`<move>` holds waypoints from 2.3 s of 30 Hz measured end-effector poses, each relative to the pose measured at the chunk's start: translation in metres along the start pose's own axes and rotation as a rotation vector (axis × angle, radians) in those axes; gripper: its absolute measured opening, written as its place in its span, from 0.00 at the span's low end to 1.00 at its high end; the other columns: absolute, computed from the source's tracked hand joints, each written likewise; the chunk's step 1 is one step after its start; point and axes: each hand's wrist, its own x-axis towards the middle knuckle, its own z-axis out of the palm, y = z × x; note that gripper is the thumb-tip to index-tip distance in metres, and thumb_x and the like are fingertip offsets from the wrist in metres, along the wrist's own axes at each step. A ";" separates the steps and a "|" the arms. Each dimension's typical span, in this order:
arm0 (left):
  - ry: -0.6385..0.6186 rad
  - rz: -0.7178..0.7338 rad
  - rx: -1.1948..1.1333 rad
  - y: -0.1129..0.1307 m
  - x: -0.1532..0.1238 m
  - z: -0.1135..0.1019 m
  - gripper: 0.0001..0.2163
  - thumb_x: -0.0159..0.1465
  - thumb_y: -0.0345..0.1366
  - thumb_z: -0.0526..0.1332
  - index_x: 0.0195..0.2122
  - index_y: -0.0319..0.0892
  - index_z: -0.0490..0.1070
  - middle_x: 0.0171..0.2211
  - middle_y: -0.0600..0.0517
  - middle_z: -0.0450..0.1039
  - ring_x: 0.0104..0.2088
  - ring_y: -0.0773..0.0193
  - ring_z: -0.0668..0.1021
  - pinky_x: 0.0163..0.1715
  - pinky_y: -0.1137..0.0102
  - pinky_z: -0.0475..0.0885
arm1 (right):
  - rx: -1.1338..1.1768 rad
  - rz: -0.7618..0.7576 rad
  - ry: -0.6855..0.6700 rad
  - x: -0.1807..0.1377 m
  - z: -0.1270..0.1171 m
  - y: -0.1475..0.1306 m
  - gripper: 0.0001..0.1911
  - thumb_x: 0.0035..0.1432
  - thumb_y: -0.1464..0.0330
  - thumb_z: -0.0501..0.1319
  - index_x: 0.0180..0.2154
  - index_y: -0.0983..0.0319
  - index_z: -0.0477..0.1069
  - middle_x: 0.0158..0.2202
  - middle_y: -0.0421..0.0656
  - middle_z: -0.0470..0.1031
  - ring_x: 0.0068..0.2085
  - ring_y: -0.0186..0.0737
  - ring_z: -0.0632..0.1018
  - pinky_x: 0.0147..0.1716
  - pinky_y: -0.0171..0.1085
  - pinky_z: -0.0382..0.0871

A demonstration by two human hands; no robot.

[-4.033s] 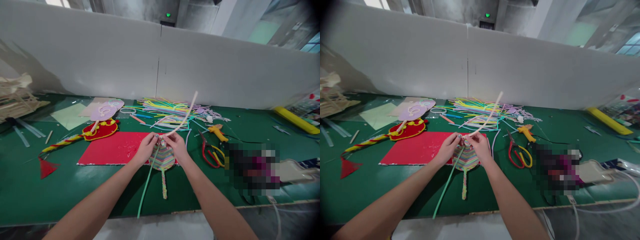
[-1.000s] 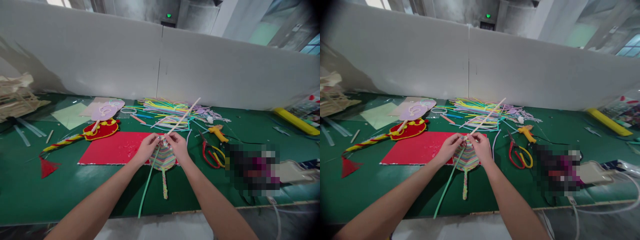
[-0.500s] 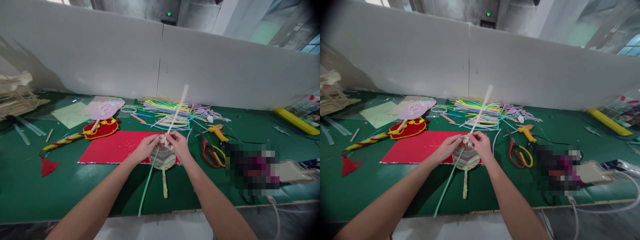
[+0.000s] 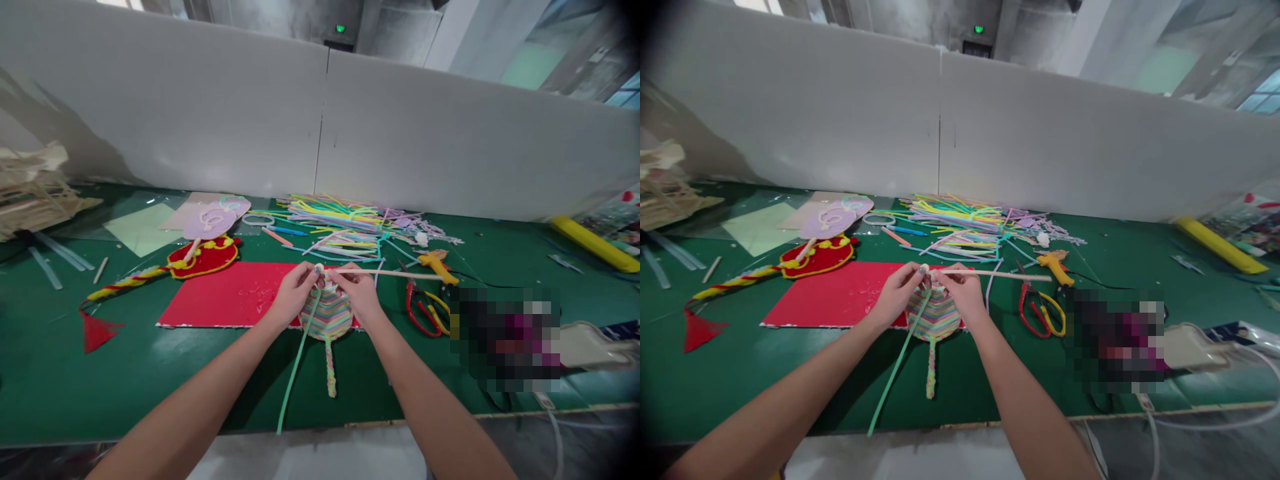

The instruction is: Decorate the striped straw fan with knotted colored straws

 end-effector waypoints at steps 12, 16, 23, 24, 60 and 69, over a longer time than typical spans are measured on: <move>0.037 0.040 0.146 0.000 0.000 -0.001 0.11 0.60 0.42 0.51 0.28 0.40 0.64 0.25 0.54 0.68 0.28 0.68 0.71 0.30 0.74 0.65 | -0.044 -0.001 0.008 -0.001 0.001 -0.001 0.13 0.45 0.58 0.62 0.26 0.62 0.71 0.23 0.41 0.74 0.22 0.33 0.69 0.20 0.32 0.61; -0.099 0.093 0.281 0.004 -0.003 -0.003 0.10 0.61 0.39 0.51 0.27 0.40 0.64 0.25 0.54 0.67 0.28 0.68 0.71 0.31 0.74 0.65 | -0.058 -0.058 0.062 0.001 -0.002 -0.001 0.12 0.47 0.59 0.61 0.24 0.62 0.69 0.22 0.39 0.71 0.23 0.32 0.69 0.22 0.32 0.62; -0.227 0.028 0.199 0.004 -0.001 -0.007 0.10 0.59 0.39 0.52 0.26 0.40 0.65 0.24 0.54 0.68 0.28 0.66 0.72 0.32 0.72 0.66 | -0.062 -0.051 0.012 0.001 -0.005 -0.003 0.10 0.47 0.61 0.61 0.25 0.62 0.68 0.21 0.37 0.68 0.21 0.30 0.66 0.20 0.31 0.60; -0.195 0.011 0.145 0.003 0.000 -0.007 0.10 0.60 0.40 0.51 0.28 0.40 0.65 0.25 0.53 0.68 0.29 0.66 0.72 0.32 0.71 0.66 | -0.045 -0.054 0.025 0.002 -0.005 -0.003 0.10 0.47 0.61 0.61 0.25 0.62 0.68 0.21 0.37 0.68 0.21 0.29 0.66 0.20 0.31 0.60; -0.114 -0.052 0.036 0.000 0.004 -0.008 0.09 0.59 0.40 0.54 0.30 0.39 0.64 0.24 0.54 0.68 0.28 0.68 0.71 0.32 0.73 0.65 | -0.021 -0.049 0.135 0.003 -0.003 -0.001 0.10 0.46 0.62 0.62 0.25 0.62 0.70 0.21 0.38 0.70 0.22 0.30 0.67 0.21 0.30 0.60; -0.072 -0.041 0.085 0.000 0.005 -0.008 0.11 0.60 0.41 0.52 0.28 0.39 0.64 0.25 0.55 0.68 0.28 0.69 0.71 0.32 0.75 0.65 | 0.023 -0.056 0.137 0.000 0.001 0.002 0.10 0.47 0.62 0.62 0.25 0.63 0.69 0.24 0.40 0.73 0.23 0.31 0.68 0.20 0.31 0.60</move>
